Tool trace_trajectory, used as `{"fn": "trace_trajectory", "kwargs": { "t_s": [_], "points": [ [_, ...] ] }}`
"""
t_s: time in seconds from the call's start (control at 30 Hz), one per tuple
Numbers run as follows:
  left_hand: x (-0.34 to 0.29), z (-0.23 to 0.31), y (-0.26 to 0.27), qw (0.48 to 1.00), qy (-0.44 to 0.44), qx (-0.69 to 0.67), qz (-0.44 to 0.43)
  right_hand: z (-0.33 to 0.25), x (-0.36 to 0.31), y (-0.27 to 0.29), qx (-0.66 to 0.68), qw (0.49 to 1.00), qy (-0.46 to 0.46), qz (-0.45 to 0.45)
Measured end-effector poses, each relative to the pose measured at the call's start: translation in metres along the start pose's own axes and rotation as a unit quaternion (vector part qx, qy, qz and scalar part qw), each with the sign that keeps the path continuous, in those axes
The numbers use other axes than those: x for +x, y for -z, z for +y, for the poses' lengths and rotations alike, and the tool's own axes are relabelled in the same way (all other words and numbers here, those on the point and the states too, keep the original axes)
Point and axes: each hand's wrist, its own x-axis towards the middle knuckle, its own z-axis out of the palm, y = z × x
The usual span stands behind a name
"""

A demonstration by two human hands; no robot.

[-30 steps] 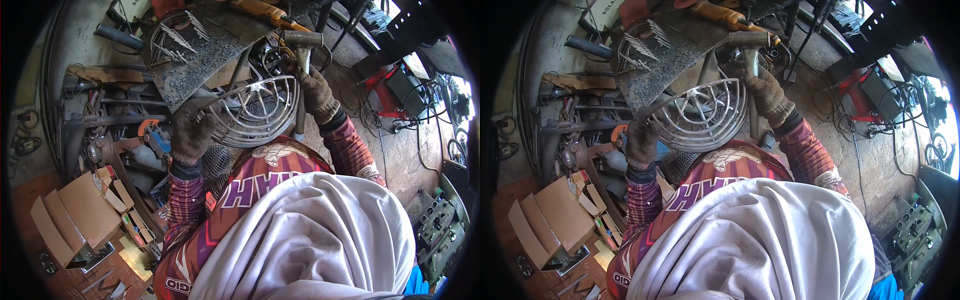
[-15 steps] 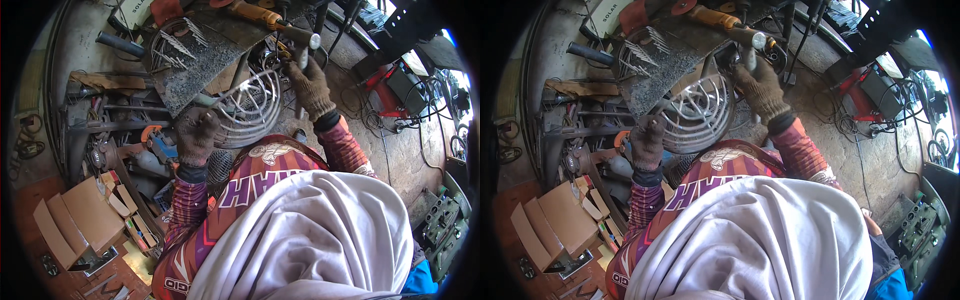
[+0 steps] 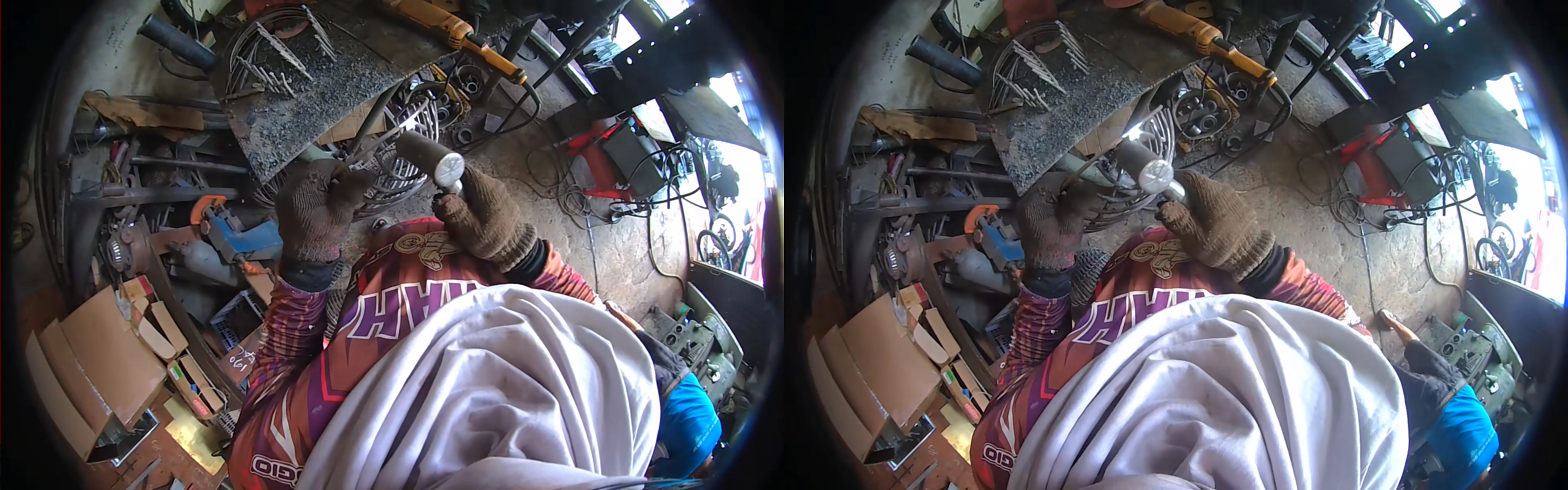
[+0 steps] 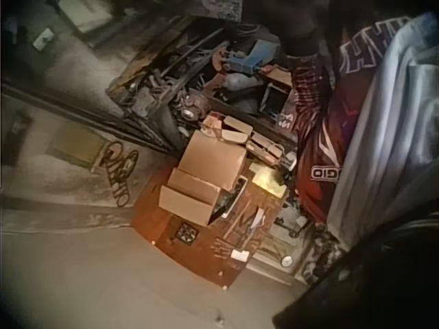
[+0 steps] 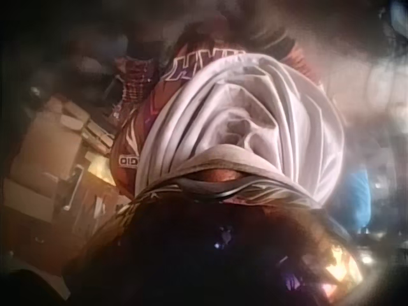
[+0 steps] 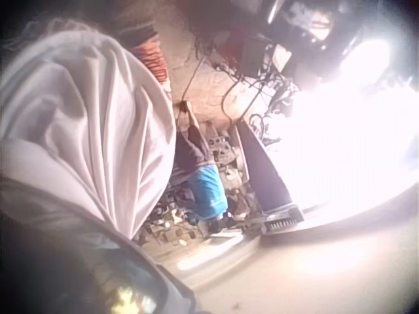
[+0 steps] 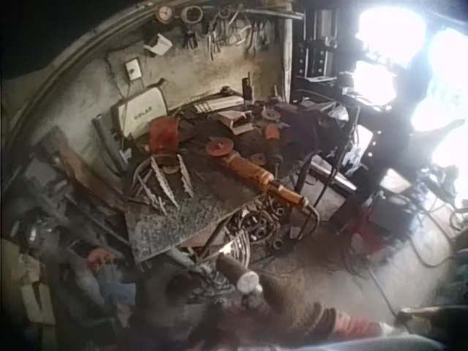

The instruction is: The person uses an angle grinder to smooth a metal cage-like object and then uses a hammer to strike the metal.

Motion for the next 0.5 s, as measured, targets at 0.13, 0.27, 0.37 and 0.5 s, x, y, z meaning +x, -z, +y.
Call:
{"fn": "trace_trajectory", "kwargs": {
  "t_s": [0.13,0.27,0.37,0.5],
  "points": [
    [0.003,-0.001,0.002,0.998,0.03,-0.055,-0.02,-0.027,0.0,0.001,0.305,0.944,0.125,0.025],
    [0.0,-0.002,0.005,0.994,0.036,-0.101,-0.023,-0.014,-0.006,0.006,0.111,0.984,0.142,0.0],
    [0.004,-0.004,0.009,0.997,0.018,-0.066,-0.042,-0.038,0.0,0.004,0.087,0.996,0.025,-0.028],
    [0.007,-0.009,-0.001,0.997,0.029,-0.067,-0.018,0.007,-0.005,-0.007,0.455,0.887,0.085,-0.002]
  ]
}}
